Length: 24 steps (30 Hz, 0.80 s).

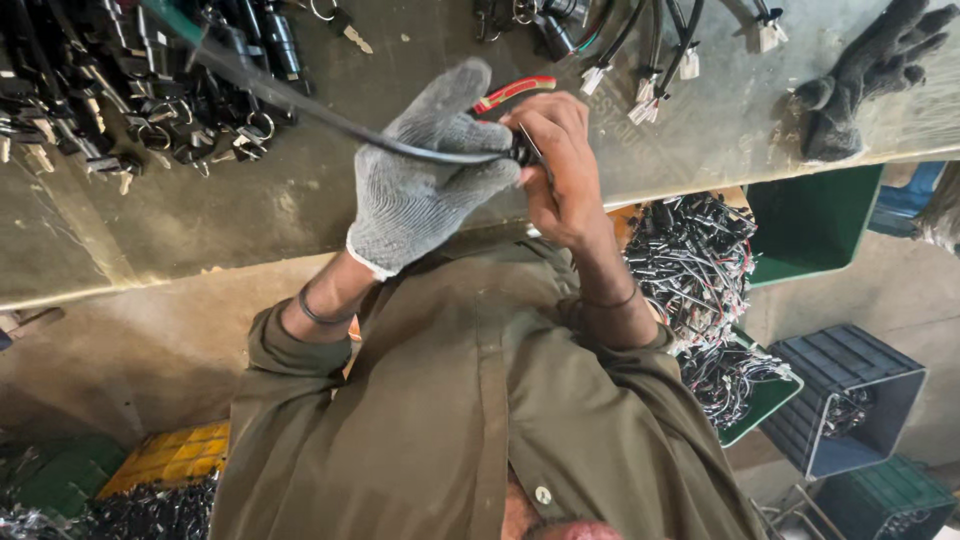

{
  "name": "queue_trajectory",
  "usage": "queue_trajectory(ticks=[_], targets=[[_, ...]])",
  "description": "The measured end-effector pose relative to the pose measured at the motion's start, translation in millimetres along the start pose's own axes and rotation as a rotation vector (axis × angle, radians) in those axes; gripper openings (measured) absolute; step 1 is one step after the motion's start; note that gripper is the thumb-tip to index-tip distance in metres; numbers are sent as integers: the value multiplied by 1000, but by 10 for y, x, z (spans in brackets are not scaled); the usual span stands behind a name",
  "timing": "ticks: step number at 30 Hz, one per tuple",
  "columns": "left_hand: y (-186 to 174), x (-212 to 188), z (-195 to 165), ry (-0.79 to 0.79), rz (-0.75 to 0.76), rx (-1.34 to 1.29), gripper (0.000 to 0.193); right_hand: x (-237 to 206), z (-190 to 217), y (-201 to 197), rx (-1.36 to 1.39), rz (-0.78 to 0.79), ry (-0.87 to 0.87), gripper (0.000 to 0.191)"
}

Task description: The person repeatedly strips the outer insulation from black electrical cables using red-handled pliers. The person holds each cable, cuts the insulation, and pulls it off to expose the inner conductors. The stripped cables are placed on the workbench.

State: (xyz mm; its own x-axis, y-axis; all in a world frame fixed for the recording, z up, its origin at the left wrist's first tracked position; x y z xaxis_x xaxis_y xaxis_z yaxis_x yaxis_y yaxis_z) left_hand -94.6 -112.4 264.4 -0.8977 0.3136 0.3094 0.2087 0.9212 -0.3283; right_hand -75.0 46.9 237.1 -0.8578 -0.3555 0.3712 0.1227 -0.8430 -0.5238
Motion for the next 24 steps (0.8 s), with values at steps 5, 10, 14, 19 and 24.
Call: queue_trajectory(ticks=[5, 10, 14, 19, 24], targets=[[8, 63, 36, 11, 161, -34, 31, -210, -178, 138, 96, 69, 199, 37], [81, 28, -30, 145, 180, 42, 28, -354, -389, 243, 412, 21, 392, 48], [132, 1, -25, 35, 89, 74, 31, -415, -526, 307, 680, -13, 413, 37], [278, 14, 97, -44, 350, -257, 40, -453, -594, 433, 560, 80, 351, 33], [239, -31, 109, 25, 302, -197, 38, -392, -600, 474, 624, 39, 425, 45]])
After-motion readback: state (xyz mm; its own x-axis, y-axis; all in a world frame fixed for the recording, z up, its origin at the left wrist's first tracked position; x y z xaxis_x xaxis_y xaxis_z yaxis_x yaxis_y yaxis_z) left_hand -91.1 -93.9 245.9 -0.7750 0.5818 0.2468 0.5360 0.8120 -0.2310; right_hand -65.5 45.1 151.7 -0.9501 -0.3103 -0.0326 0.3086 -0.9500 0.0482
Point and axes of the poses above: each hand's wrist, its own x-axis towards the middle knuckle, its own y-axis out of the palm, z = x × y, the point moved 9 cm from there along x, towards the middle knuckle, and after that the axes turned 3 degrees about z, right-handed, at the moved point
